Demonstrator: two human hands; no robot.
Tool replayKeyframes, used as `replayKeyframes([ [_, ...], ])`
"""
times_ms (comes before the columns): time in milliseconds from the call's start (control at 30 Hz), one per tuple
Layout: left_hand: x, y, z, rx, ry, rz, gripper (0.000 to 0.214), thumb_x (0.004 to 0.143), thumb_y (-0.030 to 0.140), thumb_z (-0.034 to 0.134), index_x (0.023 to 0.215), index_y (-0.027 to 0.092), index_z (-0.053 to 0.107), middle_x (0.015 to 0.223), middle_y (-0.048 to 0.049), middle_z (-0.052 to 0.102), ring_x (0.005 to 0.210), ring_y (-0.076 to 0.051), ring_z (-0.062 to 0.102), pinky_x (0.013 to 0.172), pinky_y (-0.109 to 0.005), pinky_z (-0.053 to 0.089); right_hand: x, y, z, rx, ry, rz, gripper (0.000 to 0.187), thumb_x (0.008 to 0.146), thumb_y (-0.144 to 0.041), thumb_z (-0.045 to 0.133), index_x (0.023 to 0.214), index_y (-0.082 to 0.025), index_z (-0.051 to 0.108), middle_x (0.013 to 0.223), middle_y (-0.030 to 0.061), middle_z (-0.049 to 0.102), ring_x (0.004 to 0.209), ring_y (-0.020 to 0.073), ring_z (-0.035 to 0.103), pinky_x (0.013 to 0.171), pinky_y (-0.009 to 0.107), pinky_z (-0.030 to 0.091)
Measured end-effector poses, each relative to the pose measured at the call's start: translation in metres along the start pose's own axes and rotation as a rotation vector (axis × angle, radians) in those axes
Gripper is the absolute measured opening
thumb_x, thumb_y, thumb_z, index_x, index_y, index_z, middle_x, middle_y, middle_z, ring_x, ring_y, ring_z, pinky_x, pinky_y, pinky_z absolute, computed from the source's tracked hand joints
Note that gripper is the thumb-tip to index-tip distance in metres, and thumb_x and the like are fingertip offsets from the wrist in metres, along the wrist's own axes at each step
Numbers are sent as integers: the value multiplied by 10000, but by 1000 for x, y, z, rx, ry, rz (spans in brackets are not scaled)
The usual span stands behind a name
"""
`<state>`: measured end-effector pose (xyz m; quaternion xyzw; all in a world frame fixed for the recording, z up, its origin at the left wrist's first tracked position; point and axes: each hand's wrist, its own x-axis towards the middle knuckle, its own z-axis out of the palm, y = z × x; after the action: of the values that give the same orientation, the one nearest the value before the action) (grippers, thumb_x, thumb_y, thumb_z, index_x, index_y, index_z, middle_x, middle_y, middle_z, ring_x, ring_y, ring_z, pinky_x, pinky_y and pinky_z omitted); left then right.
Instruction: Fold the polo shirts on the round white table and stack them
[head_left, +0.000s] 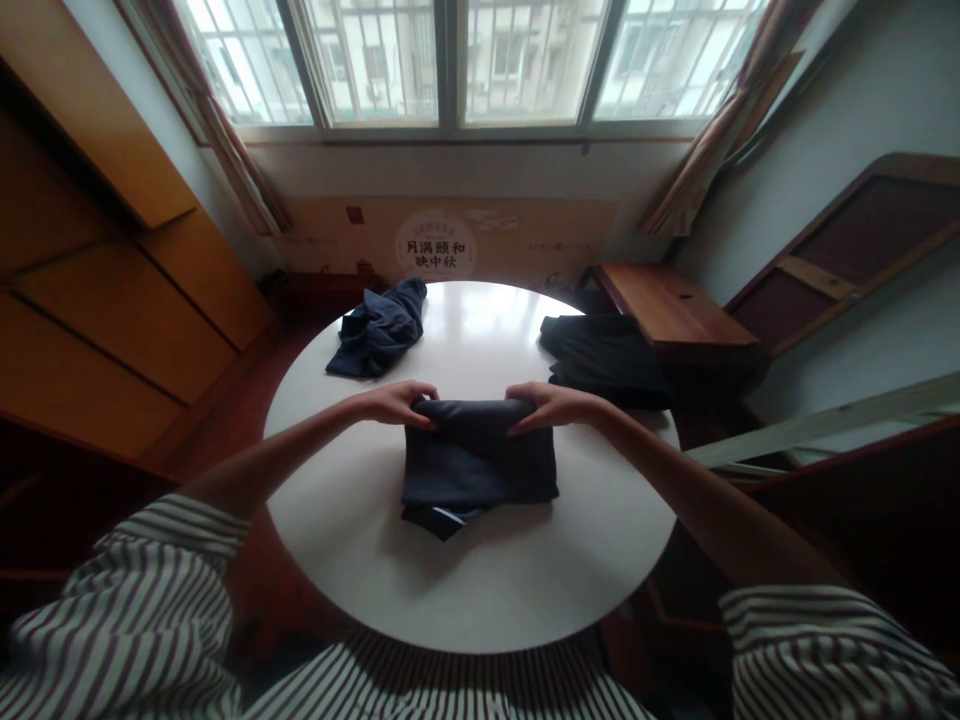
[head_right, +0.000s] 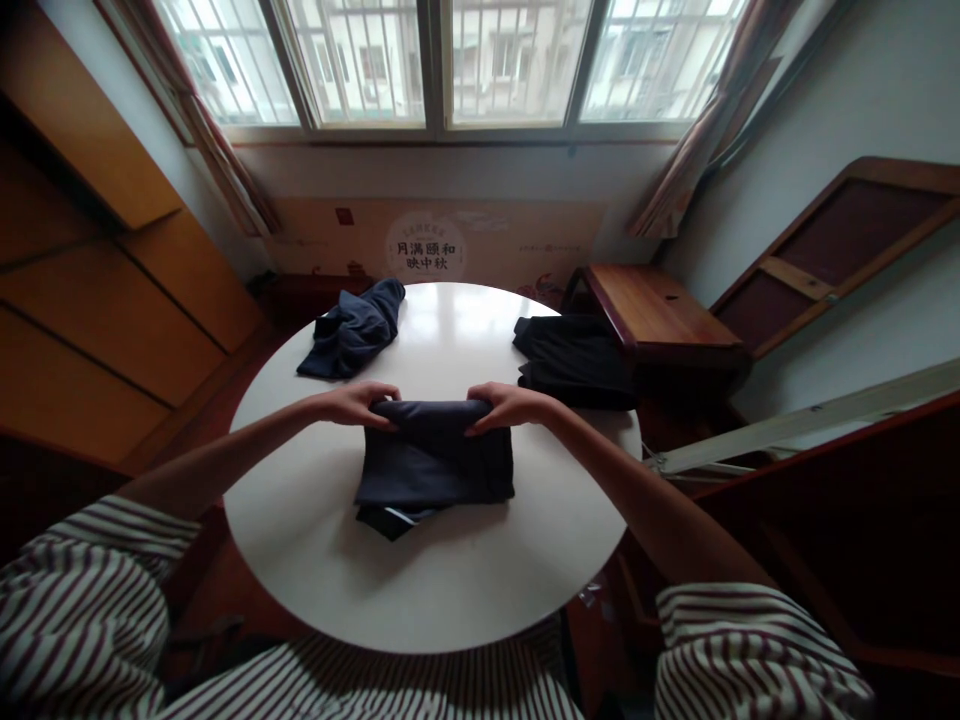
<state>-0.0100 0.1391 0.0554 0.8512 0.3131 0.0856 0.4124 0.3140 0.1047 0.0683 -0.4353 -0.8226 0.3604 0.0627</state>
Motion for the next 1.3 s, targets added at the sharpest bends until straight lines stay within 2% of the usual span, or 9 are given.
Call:
replayKeyframes([
  [133, -2, 34, -31, 381, 339, 256, 295, 861, 339, 684, 1093, 156, 692, 752, -13, 700, 643, -148, 649, 585, -227, 508, -19, -24, -20, -127, 363, -185, 399, 811, -325, 702, 1171, -177, 614, 775, -3, 671, 652, 149, 613, 590, 235, 475],
  [300, -3, 48, -36, 762, 652, 577, 259, 951, 208, 557, 1176, 205, 684, 1125, -82, 726, 1025, -209, 701, 895, -348, 573, -25, -34, -16, -445, 701, -437, 482, 907, -115, 511, 1379, -204, 559, 1340, 116, 632, 1206, 276, 610, 1011, 426, 499],
  [400, -12, 21, 2, 844, 622, 617, 311, 958, 115, 513, 1217, 203, 661, 1151, -90, 723, 1111, -210, 679, 957, -358, 565, -27, -10, 16, -564, 640, -417, 545, 897, -31, 431, 1406, -187, 550, 1453, 137, 542, 1353, 293, 492, 1101, 500, 434],
  [500, -32, -6, 49, 941, 527, 643, 318, 967, 72, 460, 1197, 159, 662, 1102, -106, 736, 1085, -219, 691, 919, -338, 585, -43, 20, 58, -611, 416, -368, 665, 792, 36, 422, 1423, -144, 533, 1476, 175, 506, 1379, 307, 462, 1093, 521, 436],
  [600, -50, -10, 75, 903, 449, 590, 257, 977, 258, 536, 1150, 126, 673, 1099, -138, 729, 1109, -276, 674, 913, -389, 593, -61, 30, 80, -575, 301, -319, 787, 706, -21, 498, 1484, -126, 448, 1527, 191, 434, 1419, 319, 402, 1143, 564, 352],
  [800, -11, 13, 61, 734, 378, 394, 335, 1032, 263, 400, 1215, 138, 652, 1232, -137, 686, 1174, -239, 633, 1024, -422, 524, -27, -6, 76, -505, 359, -330, 583, 955, -284, 474, 1516, -144, 399, 1565, 149, 390, 1466, 294, 322, 1187, 554, 264],
  [933, 17, -5, 53, 740, 296, 368, 405, 1059, 287, 320, 1292, 162, 628, 1294, -125, 665, 1250, -223, 593, 1103, -444, 455, 1, -7, 88, -514, 348, -184, 667, 990, -563, 423, 1541, -191, 374, 1593, 106, 342, 1491, 346, 240, 1188, 571, 244],
  [1100, 3, -25, 49, 730, 287, 274, 446, 1065, 363, 310, 1374, 175, 572, 1371, -101, 621, 1329, -216, 528, 1157, -436, 401, -19, 23, 95, -539, 382, -42, 750, 995, -624, 329, 1559, -129, 317, 1615, 145, 266, 1505, 300, 213, 1204, 514, 228],
  [1300, -38, -11, 51, 784, 294, 371, 509, 1002, 402, 492, 1425, 118, 491, 1462, -173, 520, 1392, -298, 445, 1141, -509, 408, -43, 17, 89, -614, 402, -20, 942, 899, -702, 482, 1521, -11, 333, 1570, 274, 295, 1483, 373, 249, 1198, 592, 149],
])
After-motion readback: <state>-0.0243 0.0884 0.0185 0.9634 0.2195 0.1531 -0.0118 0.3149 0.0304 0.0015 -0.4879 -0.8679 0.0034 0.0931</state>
